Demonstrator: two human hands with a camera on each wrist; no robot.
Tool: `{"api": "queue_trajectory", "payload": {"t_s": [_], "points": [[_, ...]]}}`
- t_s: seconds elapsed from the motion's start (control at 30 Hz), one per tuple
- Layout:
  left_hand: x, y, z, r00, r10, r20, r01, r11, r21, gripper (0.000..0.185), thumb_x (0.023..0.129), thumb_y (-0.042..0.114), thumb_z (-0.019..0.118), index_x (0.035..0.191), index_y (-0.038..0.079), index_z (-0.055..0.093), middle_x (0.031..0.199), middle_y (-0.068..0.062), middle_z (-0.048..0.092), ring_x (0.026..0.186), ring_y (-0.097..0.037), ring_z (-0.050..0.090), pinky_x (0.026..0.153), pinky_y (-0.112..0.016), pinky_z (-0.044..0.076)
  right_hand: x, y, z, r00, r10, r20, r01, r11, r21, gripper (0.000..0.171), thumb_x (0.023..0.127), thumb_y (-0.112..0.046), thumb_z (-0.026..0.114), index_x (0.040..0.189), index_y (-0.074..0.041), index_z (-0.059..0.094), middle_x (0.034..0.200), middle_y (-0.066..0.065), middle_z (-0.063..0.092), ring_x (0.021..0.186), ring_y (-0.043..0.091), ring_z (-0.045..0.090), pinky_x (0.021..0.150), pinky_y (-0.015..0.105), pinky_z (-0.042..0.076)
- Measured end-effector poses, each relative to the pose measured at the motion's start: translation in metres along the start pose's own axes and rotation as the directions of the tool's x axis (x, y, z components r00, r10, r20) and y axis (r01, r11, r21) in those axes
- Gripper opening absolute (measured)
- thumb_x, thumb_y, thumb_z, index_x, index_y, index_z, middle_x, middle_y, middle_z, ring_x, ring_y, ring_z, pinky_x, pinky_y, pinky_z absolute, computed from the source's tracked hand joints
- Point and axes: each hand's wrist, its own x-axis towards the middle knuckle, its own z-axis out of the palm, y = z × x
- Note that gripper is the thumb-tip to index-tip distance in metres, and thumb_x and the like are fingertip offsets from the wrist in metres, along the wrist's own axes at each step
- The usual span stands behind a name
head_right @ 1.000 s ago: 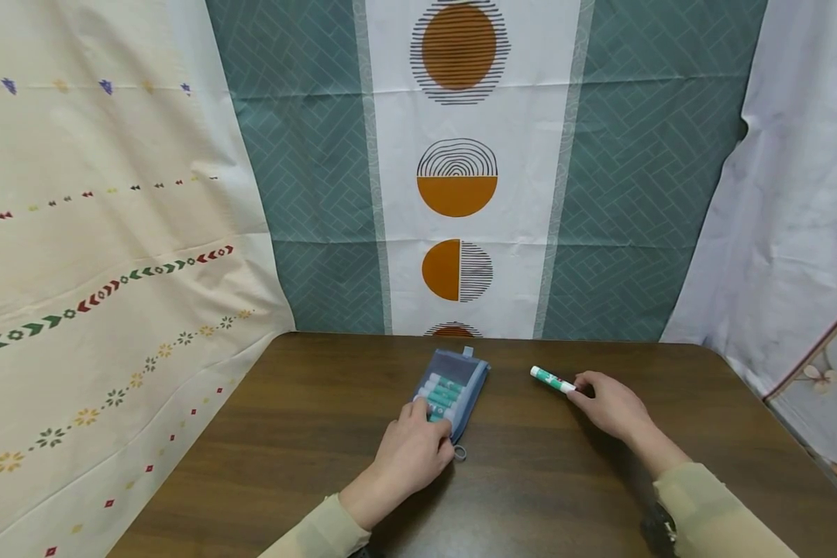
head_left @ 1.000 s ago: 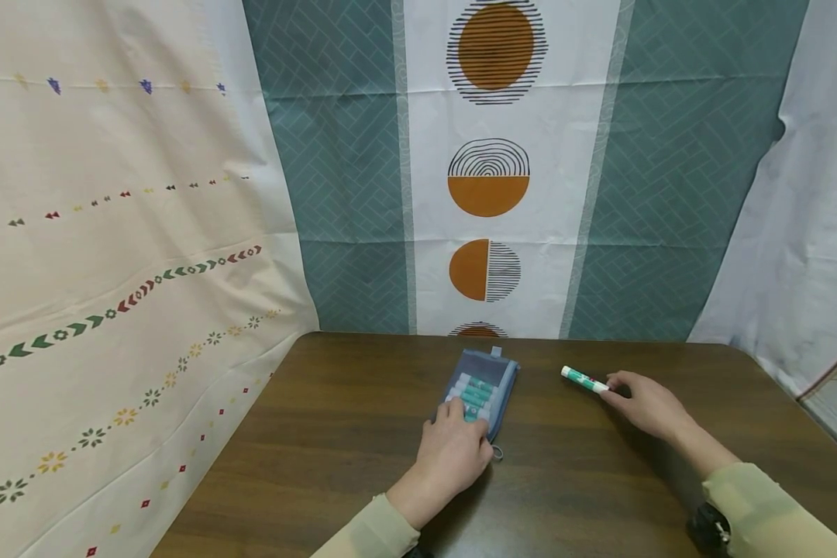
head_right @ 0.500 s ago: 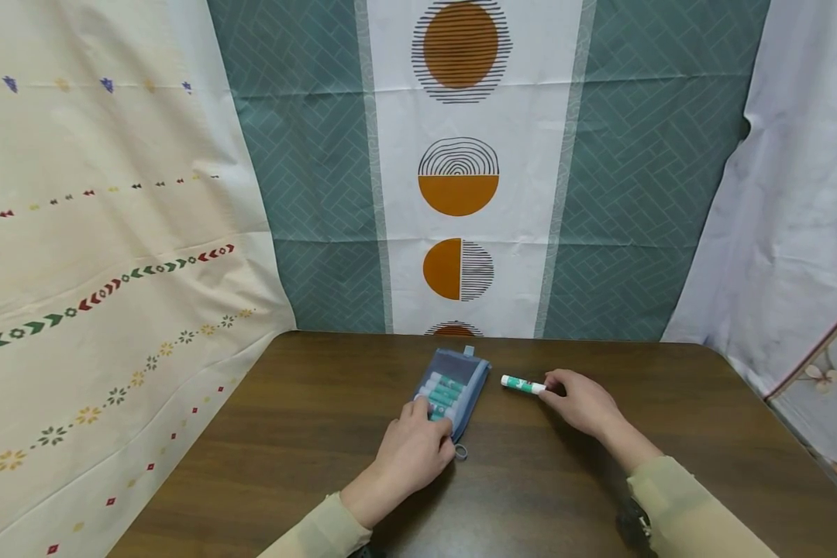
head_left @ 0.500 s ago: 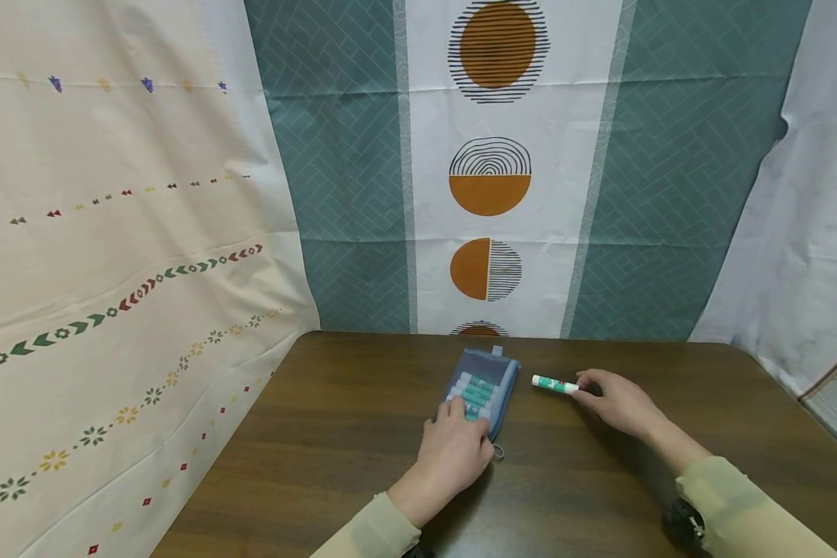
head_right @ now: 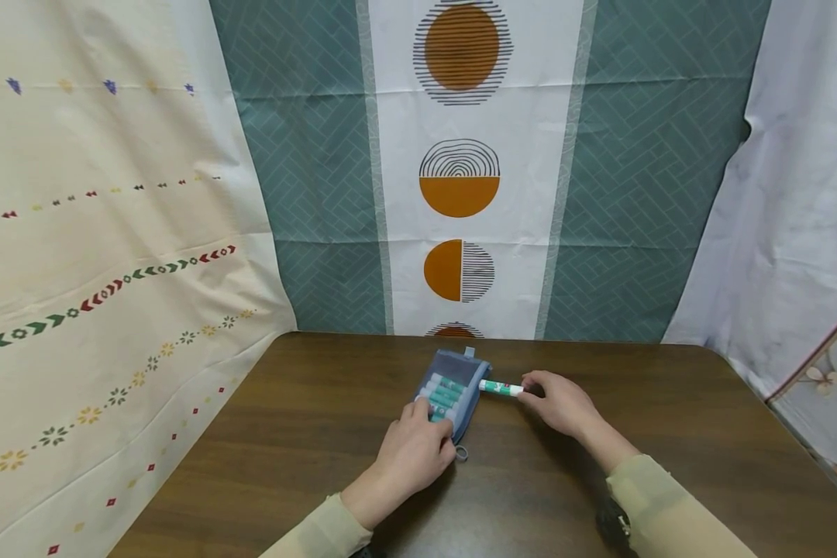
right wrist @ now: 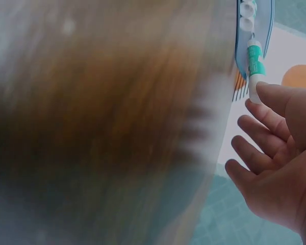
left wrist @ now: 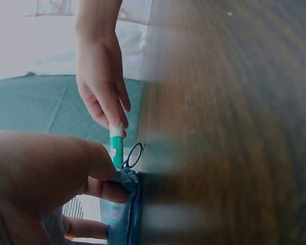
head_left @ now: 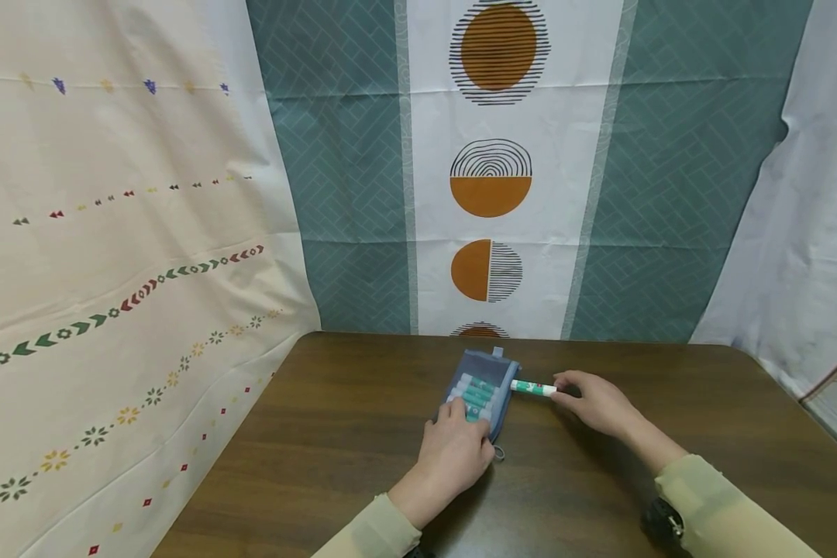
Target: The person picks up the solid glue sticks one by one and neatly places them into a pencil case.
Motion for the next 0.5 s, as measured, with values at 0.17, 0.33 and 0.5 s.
{"api": "queue_trajectory", "payload": {"t_s": [0.17, 0.33, 0.5], "points": [[0.0, 0.0, -0.001, 1.0, 0.003, -0.002, -0.003, 1.0, -0.004, 0.021, 0.102, 0.032, 0.071, 0.118, 0.026, 0.084, 0.114, -0.015, 0.059, 0.108, -0.031, 0.058, 0.078, -0.054, 0.054, 0.004, -0.007, 0.005, 1.0, -0.005, 0.0, 0.005, 1.0, 0.006, 0.023, 0.105, -0.032, 0.077, 0.117, -0.012, 0.077, 0.14, 0.024, 0.07, 0.106, 0.031, 0.069, 0.084, 0.051, 0.055], [-0.001, 0.0, -0.002, 1.0, 0.0, 0.001, 0.0, 1.0, -0.005, 0.021, 0.102, 0.032, 0.071, 0.117, 0.026, 0.084, 0.114, -0.014, 0.058, 0.108, -0.031, 0.057, 0.078, -0.054, 0.055, 0.01, -0.013, 0.009, 1.0, 0.014, 0.006, -0.014, 1.0, 0.008, 0.023, 0.105, -0.032, 0.077, 0.117, -0.012, 0.078, 0.141, 0.026, 0.069, 0.116, 0.039, 0.07, 0.093, 0.059, 0.057], [0.0, 0.001, -0.001, 1.0, -0.006, 0.012, 0.007, 1.0, -0.005, 0.023, 0.102, 0.033, 0.07, 0.119, 0.026, 0.084, 0.115, -0.015, 0.058, 0.109, -0.031, 0.057, 0.08, -0.055, 0.055, 0.016, -0.017, 0.014, 1.0, 0.024, 0.018, -0.024, 0.999, 0.025, 0.021, 0.106, -0.033, 0.076, 0.114, -0.013, 0.077, 0.144, 0.026, 0.068, 0.124, 0.044, 0.068, 0.097, 0.062, 0.055]]}}
